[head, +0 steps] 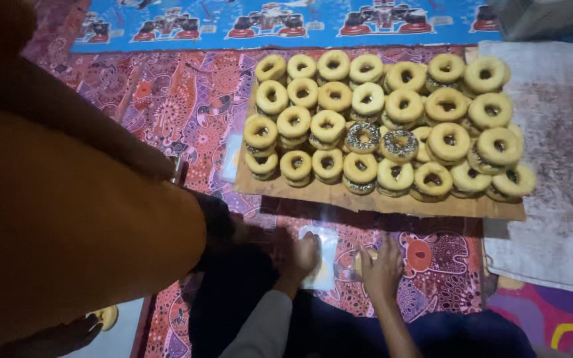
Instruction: The person sits on a patterned floor mat and repeatedly picks donuts from a wooden board, places them into small plastic bags, and sets the filled bags aside. Another person is visible nearby arranging donuts on a metal tray.
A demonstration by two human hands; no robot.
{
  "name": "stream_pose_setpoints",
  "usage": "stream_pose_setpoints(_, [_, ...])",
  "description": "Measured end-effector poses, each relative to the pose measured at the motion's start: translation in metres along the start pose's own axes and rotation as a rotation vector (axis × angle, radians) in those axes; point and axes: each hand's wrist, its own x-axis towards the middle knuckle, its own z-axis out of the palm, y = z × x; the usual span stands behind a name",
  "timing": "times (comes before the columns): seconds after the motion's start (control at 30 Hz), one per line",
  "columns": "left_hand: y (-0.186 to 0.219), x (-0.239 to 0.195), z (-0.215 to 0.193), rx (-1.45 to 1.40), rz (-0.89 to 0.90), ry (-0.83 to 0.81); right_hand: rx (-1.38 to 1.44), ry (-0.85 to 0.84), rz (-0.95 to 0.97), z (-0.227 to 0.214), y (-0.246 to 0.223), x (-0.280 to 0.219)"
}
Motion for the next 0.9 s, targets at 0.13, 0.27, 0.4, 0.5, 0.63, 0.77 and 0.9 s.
stream_pose_setpoints(0.13, [0.022, -0.030, -0.016, 0.165, 0.082, 0.325, 0.209, -0.464, 0.224, 0.014, -0.034, 0.022])
stream_pose_setpoints(0.27, [0.041, -0.038, -0.076, -0.208, 0.082, 0.339, 0.303, -0.646, 0.034, 0.008, -0.072, 0.038])
stream_pose_setpoints(0.4, [0.070, -0.038, -0.113, -0.374, -0.112, 0.655, 0.372, -0.365, -0.323, -0.044, -0.106, 0.026])
stream_pose_setpoints(0.5, [0.090, -0.027, -0.134, -0.798, -0.391, 0.507, 0.310, -0.134, -0.486, -0.078, -0.136, 0.025])
stream_pose_setpoints(0.63, [0.132, -0.054, -0.153, -0.571, 0.266, 0.733, 0.221, -0.139, -0.423, -0.104, -0.143, 0.027])
stream_pose_setpoints(0.77, [0.160, -0.057, -0.169, -0.875, 0.405, 0.750, 0.282, -0.153, -0.386, -0.098, -0.128, 0.041])
stream_pose_setpoints(0.9, [0.137, -0.008, -0.183, -2.034, 0.136, 0.352, 0.349, -0.238, -0.552, -0.098, -0.137, 0.064])
